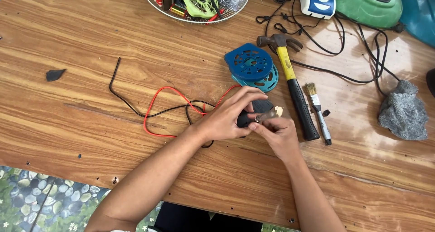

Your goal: The person handles a black digital multimeter, turning it over and manipulating its dial and casing. They then use a screwdriver to unscrew and remove a screw from the back of the multimeter's battery compartment.

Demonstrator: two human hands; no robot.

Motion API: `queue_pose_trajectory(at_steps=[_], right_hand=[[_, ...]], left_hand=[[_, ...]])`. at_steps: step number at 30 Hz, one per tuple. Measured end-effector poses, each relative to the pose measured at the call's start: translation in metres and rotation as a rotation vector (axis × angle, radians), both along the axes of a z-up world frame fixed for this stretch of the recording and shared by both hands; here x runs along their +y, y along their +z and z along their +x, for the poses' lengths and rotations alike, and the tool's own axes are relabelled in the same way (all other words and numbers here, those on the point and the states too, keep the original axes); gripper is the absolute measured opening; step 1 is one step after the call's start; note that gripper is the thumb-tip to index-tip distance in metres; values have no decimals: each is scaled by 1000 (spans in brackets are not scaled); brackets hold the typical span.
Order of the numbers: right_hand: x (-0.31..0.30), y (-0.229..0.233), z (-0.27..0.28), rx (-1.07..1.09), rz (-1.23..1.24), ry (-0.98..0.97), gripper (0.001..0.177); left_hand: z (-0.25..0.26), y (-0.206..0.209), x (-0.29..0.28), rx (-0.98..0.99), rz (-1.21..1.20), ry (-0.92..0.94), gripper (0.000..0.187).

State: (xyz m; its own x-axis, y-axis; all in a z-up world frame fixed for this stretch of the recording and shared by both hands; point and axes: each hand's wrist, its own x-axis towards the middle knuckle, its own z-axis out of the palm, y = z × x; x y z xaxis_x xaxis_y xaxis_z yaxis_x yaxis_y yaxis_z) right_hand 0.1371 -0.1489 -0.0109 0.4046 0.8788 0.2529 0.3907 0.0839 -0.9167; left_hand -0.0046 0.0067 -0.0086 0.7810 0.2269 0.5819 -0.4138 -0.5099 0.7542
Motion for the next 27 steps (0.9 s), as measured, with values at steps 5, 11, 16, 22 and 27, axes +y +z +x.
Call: queue_pose_trajectory(at_steps=[5,11,16,22,27], right_hand=[[-2,-13,7,54,-16,11,24],[0,-40,29,-42,-34,-7,15],[4,-17,17,-53,-35,1,22],[5,8,0,-58,-35,-12,13],[7,-6,13,-90,6,2,28]], left_hand=[[3,-1,1,-6,31,16,78],[2,0,1,-4,36,10,75],[1,3,0,-11,39,1,68],[-1,10,-2,8,59,-9,71],[-5,22,-2,38,127,-23,65]])
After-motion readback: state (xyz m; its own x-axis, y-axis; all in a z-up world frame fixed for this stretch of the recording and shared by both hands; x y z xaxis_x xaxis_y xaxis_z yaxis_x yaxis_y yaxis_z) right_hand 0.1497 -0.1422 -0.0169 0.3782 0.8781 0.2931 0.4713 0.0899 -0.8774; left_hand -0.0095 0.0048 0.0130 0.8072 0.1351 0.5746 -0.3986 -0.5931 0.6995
